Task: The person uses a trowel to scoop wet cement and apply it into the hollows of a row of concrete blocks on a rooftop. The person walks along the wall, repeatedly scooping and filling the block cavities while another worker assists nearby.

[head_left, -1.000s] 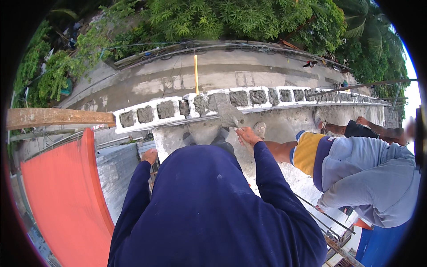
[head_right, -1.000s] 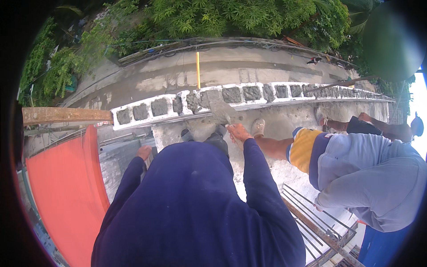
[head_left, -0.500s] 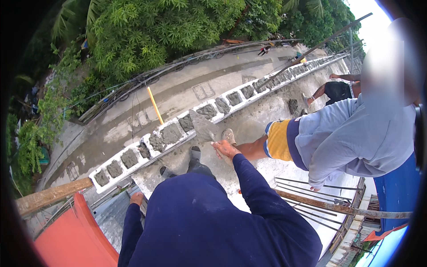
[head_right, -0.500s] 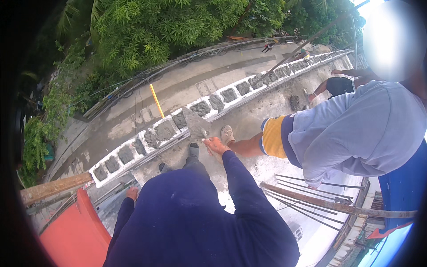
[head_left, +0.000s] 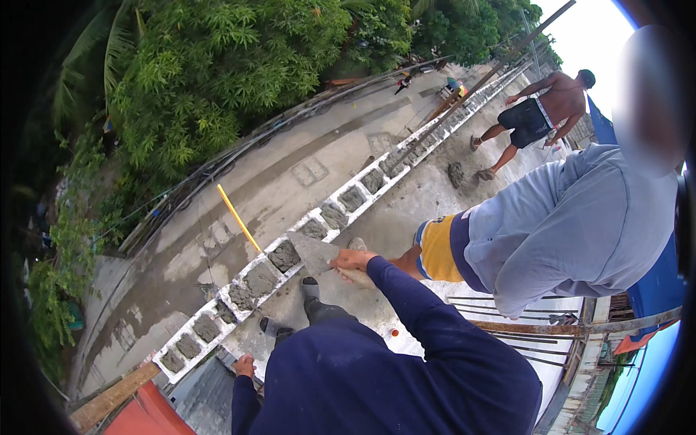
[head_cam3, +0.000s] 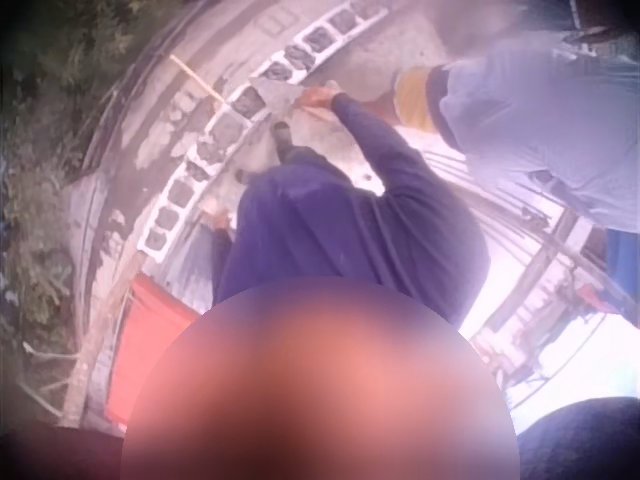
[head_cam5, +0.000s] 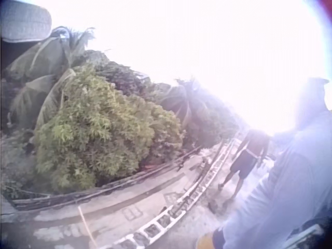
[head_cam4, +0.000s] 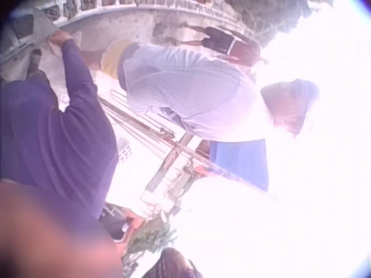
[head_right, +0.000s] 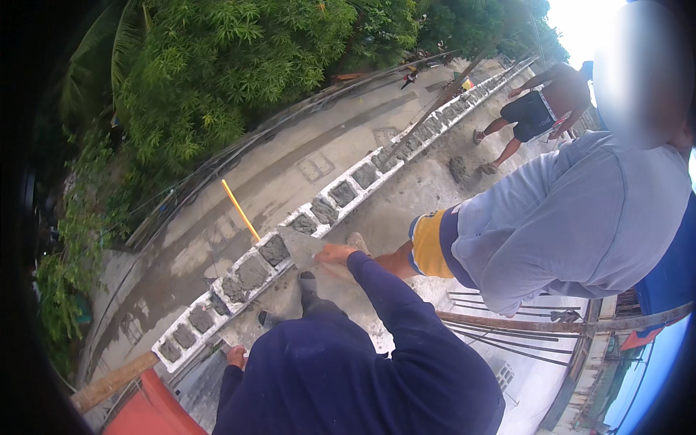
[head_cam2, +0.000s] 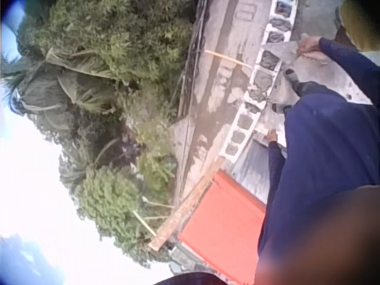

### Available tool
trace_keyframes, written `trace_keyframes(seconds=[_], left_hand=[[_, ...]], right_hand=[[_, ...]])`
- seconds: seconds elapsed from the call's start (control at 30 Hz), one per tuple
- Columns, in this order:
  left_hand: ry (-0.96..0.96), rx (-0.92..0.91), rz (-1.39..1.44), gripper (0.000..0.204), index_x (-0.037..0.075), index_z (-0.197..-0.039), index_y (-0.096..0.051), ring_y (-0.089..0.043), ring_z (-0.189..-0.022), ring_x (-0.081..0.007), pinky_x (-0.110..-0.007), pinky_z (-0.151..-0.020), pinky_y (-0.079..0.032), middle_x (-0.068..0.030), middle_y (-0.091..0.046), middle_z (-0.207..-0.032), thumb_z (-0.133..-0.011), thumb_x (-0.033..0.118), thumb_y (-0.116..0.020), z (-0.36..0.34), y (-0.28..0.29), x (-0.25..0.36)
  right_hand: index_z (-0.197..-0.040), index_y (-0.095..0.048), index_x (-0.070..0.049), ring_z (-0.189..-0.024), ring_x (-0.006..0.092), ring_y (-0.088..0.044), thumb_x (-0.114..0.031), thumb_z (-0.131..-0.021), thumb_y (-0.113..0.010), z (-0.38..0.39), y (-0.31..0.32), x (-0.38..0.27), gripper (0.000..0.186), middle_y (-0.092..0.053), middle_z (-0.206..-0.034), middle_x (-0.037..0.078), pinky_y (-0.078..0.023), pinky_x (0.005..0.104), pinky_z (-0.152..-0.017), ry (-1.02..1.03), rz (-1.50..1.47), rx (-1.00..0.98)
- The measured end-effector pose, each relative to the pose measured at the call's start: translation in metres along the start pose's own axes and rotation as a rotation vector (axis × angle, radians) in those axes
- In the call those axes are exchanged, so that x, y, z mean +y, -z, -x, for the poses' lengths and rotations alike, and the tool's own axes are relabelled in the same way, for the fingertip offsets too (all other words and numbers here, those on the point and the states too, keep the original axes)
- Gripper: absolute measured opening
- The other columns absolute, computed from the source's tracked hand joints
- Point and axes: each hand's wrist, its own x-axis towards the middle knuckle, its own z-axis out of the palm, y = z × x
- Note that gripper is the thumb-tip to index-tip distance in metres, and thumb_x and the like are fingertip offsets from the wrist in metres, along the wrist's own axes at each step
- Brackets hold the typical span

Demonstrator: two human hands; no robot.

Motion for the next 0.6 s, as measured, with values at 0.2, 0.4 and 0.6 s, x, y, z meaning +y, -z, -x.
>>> trace_keyframes(seconds=[0.2,0.4,0.6], left_hand=[[-0.006,0.046,-0.251,0.029,0.007,-0.069,-0.055,-0.055,-0.074,-0.0346,-0.043,-0.065,-0.041,-0.0157,-0.058,-0.076,-0.079,0.03,-0.041,0.057,-0.019,0.035],[0.076,0.074,-0.235,0.025,0.007,-0.07,-0.051,-0.054,-0.07,-0.0329,-0.042,-0.059,-0.04,-0.0145,-0.056,-0.072,-0.079,0.028,-0.042,0.067,-0.039,0.057],[0.201,0.069,-0.006,0.032,0.008,-0.109,-0.056,-0.057,-0.06,-0.0162,-0.026,-0.044,-0.041,-0.0053,-0.06,-0.089,-0.083,0.027,-0.053,0.067,-0.061,0.06]], right_hand=[[-0.101,-0.06,0.0,-0.097,0.0317,-0.058,-0.046,-0.081,-0.047,-0.019,0.031,-0.013,0.052,-0.061,-0.103,0.018,-0.041,0.0387,-0.085,-0.164,0.004,-0.199],[-0.093,-0.06,-0.001,-0.077,0.0316,-0.061,-0.034,-0.083,-0.048,-0.058,0.041,-0.03,0.036,-0.063,-0.087,0.014,-0.046,0.0385,-0.075,0.203,-0.029,-0.084],[-0.088,-0.057,0.002,-0.059,0.0255,-0.062,-0.026,-0.085,-0.045,-0.165,0.022,-0.081,0.031,-0.062,-0.071,0.013,-0.049,0.0377,-0.063,-0.032,-0.233,-0.202]])
